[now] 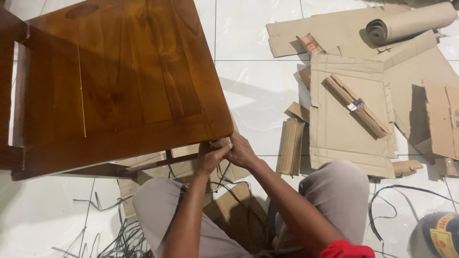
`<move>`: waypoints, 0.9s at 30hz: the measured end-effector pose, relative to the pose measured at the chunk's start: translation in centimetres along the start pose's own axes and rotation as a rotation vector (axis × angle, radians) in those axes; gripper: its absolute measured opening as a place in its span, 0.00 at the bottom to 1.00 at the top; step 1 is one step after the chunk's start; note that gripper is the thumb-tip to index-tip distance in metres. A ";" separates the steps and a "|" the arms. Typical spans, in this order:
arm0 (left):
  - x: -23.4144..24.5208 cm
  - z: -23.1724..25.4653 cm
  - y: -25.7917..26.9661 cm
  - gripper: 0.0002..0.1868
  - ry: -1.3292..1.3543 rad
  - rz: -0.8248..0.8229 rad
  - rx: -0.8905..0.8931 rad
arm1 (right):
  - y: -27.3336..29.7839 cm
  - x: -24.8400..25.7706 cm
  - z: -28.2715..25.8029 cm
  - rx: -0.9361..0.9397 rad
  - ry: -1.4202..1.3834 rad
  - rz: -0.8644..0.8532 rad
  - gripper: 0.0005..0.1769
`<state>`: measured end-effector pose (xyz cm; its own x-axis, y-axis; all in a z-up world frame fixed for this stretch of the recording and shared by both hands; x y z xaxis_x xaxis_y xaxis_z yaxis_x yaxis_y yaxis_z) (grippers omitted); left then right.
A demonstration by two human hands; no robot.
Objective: Wrapping a wooden chair leg with cardboard and cutting cardboard rolls with scissors
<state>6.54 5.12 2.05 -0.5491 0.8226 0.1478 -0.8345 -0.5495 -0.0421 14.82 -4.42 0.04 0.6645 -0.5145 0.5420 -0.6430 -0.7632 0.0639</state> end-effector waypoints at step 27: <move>-0.4 -10.9 -2.5 0.39 0.293 0.118 -0.306 | 1.2 1.9 -2.6 -0.049 -0.207 -0.011 0.40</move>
<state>8.30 7.79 -8.72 -0.5942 0.7881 -0.1606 -0.7165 -0.6094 -0.3396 14.28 -5.29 3.36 0.7322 -0.5795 0.3578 -0.6498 -0.7518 0.1123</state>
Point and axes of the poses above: each hand's wrist, its own y-axis away from the middle knuckle, its own x-axis out of the back of the hand, z = x × y, the point moved 4 cm from there along -y, towards the middle knuckle
